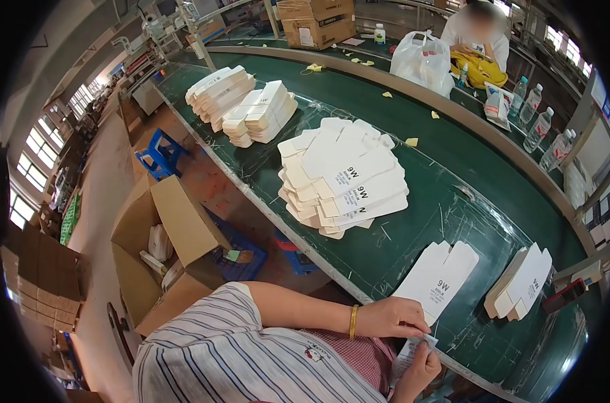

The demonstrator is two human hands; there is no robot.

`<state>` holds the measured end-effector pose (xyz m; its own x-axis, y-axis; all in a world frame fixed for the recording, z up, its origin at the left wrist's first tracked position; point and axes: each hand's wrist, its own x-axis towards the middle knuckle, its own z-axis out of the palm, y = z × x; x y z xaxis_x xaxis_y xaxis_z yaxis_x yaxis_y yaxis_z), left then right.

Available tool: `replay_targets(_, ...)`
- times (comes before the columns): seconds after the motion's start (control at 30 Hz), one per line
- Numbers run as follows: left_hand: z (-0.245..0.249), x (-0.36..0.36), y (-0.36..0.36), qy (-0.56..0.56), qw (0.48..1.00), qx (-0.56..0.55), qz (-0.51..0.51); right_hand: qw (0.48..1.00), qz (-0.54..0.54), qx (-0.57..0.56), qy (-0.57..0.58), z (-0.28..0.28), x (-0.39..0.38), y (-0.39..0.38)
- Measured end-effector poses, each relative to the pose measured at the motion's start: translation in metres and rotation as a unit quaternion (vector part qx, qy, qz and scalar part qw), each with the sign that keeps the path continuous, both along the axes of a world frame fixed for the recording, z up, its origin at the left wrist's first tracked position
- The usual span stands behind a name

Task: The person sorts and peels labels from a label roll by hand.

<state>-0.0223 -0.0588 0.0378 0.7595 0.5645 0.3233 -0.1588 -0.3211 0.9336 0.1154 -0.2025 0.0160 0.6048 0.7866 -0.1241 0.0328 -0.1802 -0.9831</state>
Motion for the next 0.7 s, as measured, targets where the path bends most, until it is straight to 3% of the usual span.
replay_targets(0.27,-0.003,-0.002,0.007,0.002,1.0,0.018,0.019,0.997,0.072,0.0,0.036,0.005,-0.006,0.005)
replay_targets(0.4,-0.014,0.0,0.005,-0.02,0.999,0.035,0.008,0.999,0.044,-0.007,0.007,0.002,-0.004,0.002)
replay_targets(0.7,-0.011,0.003,0.008,0.028,0.998,-0.051,0.017,0.996,-0.013,-0.055,-0.073,-0.005,0.001,0.004)
